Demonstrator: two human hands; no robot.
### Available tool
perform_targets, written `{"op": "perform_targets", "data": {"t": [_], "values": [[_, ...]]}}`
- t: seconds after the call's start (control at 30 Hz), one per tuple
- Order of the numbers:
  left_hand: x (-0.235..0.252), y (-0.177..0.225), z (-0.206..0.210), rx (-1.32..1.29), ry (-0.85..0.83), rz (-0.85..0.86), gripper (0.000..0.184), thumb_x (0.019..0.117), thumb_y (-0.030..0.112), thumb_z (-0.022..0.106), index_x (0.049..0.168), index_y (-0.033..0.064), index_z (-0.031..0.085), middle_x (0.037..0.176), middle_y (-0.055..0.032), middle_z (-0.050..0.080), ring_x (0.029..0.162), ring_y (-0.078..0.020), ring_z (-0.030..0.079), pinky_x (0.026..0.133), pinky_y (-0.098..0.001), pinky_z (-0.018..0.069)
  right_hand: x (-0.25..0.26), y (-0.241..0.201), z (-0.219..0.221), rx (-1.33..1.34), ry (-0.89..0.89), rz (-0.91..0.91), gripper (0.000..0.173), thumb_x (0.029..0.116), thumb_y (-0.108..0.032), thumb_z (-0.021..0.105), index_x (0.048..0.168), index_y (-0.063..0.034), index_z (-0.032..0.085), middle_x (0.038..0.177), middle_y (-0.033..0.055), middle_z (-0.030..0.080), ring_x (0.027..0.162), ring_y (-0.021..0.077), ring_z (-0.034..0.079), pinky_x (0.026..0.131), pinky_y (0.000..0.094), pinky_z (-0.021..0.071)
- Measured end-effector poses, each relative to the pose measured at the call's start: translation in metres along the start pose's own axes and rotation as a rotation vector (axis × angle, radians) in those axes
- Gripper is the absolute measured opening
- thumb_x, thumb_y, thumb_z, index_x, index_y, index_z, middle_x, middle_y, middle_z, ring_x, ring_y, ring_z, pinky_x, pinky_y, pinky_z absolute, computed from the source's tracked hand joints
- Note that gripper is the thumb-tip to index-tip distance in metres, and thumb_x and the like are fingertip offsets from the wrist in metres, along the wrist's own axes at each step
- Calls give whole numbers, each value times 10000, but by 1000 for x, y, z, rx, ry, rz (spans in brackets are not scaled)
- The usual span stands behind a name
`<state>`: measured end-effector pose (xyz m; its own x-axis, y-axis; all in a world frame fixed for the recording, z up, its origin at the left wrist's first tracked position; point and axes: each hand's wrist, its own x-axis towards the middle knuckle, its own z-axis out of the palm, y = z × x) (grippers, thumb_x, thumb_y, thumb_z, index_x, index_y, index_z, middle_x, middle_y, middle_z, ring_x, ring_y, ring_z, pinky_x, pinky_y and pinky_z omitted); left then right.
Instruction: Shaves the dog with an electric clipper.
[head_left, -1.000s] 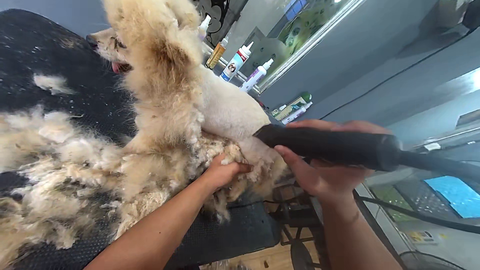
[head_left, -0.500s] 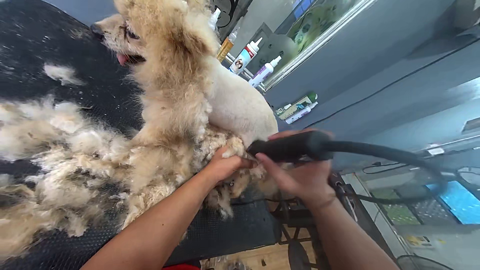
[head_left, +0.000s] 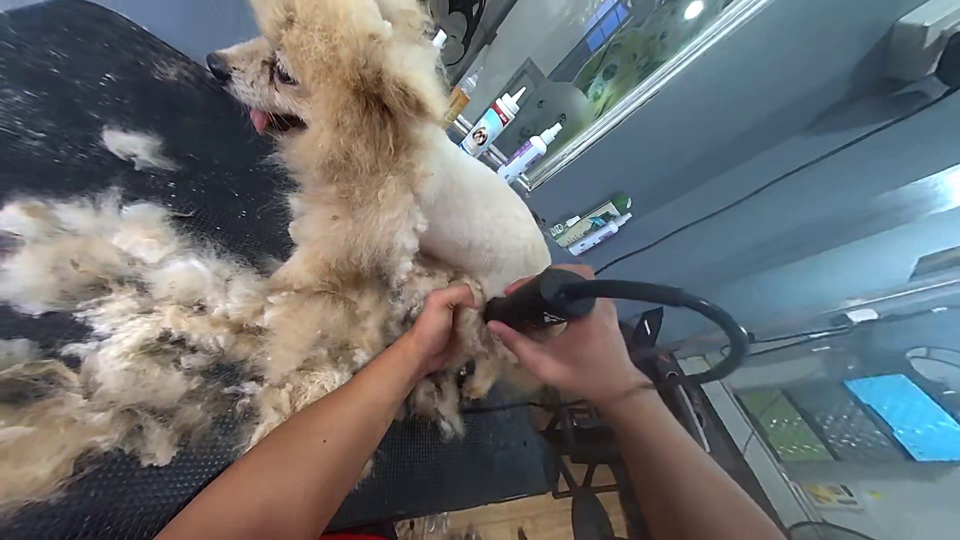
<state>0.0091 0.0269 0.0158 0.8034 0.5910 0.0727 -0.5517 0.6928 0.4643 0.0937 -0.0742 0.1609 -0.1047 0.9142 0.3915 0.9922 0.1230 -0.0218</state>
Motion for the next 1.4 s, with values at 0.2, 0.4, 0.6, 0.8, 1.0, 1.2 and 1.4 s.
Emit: {"op": "perform_targets", "data": {"t": [0.2,0.4,0.6,0.8,1.0,1.2,1.4], "values": [[3,3,5,35,-28,-86,440,1031,485,479,1222,126,644,1061,-81,713,979,-190,689,842,-414,586,17,-6,-34,378,232,-169,653,730,-88,916,1244,-69,514,1090,100,744,981,289,746,858,487,656],[9,3,5,-35,-30,-26,456,1044,495,429,1168,119,655,1020,-81,712,940,-188,694,821,-409,593,3,-18,9,-166,77,47,562,781,-371,861,1179,-49,628,973,68,726,879,170,721,764,435,629],[4,7,0,16,-87,-44,393,1040,442,443,1136,128,659,984,-55,711,899,-149,691,774,-362,596,19,-14,-17,161,57,-54,603,760,-282,911,1215,-63,580,1049,33,745,968,165,737,855,420,653],[4,12,2,55,-100,-74,397,1027,443,454,1120,132,682,988,-53,724,909,-150,697,790,-365,595,14,-12,-1,-36,1,19,610,773,-413,874,1200,-71,604,982,20,730,902,135,724,787,426,640],[-4,24,9,269,-18,-198,409,955,476,644,1165,132,715,1044,-37,732,964,-159,689,833,-392,581,7,-4,-44,570,185,-7,604,821,-144,865,1309,-96,512,1133,92,730,1015,273,726,881,456,641],[4,35,13,524,10,-227,283,899,303,764,1071,78,767,1005,-72,753,951,-178,703,854,-388,582,10,16,-83,969,673,266,710,831,-195,867,1360,-170,394,1129,63,683,972,228,727,805,425,653],[3,66,7,551,74,-147,149,898,141,742,991,30,775,930,-106,759,889,-176,720,824,-352,598,38,22,-77,854,678,74,941,698,8,904,1420,-54,304,1074,134,690,991,282,725,881,441,643]]}}
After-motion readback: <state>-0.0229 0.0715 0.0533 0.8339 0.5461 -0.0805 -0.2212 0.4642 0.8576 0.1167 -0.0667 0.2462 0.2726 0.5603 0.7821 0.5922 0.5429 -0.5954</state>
